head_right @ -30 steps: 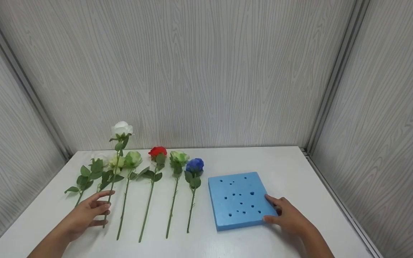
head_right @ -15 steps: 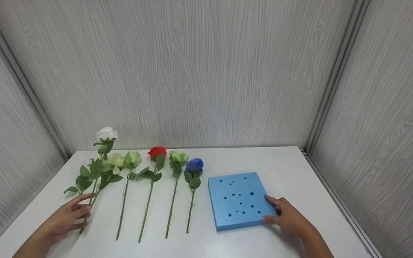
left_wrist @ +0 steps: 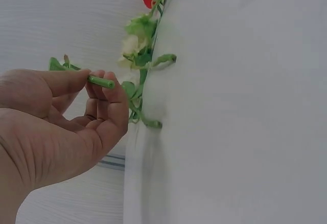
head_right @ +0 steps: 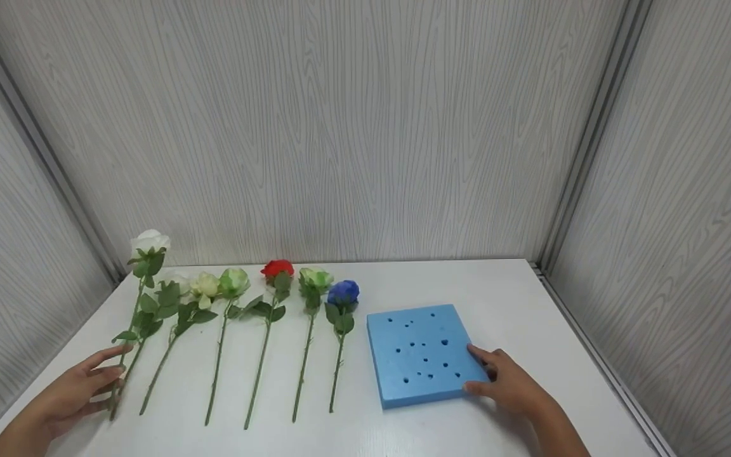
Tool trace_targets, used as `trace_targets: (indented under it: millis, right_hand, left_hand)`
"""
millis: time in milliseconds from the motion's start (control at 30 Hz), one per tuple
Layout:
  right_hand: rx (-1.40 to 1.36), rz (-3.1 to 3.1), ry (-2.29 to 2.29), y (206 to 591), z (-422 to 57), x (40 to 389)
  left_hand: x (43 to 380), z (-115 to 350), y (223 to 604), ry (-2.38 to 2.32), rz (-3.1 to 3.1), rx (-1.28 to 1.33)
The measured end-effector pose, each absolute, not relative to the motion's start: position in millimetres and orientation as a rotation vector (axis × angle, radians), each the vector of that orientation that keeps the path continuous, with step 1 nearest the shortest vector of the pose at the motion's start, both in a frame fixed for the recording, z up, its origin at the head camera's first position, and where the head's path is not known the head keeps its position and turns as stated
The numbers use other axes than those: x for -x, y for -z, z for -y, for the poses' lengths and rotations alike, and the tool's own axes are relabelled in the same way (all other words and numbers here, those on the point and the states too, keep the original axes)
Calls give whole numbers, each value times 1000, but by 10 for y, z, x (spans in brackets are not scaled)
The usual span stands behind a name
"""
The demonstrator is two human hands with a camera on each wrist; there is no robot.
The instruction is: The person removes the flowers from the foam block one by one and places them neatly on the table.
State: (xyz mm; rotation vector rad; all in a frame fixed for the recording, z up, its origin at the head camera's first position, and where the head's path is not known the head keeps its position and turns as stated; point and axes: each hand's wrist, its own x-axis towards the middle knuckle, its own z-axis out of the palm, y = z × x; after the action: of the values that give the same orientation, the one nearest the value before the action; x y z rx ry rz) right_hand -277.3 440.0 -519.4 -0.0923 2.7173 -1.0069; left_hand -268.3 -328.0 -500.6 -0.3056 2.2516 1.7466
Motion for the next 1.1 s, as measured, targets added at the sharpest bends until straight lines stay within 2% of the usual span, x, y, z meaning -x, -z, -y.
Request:
trace_targets:
  millis: [567, 1100]
  right_hand:
    - [97, -2718, 1021, 5201, -4399, 2767]
    - [98, -2740, 995, 5181, -4378, 2764]
  left_hand:
    - [2645, 3756, 5043, -1661, -2213, 451]
    - [2683, 3853, 5084, -1624, -2200, 520]
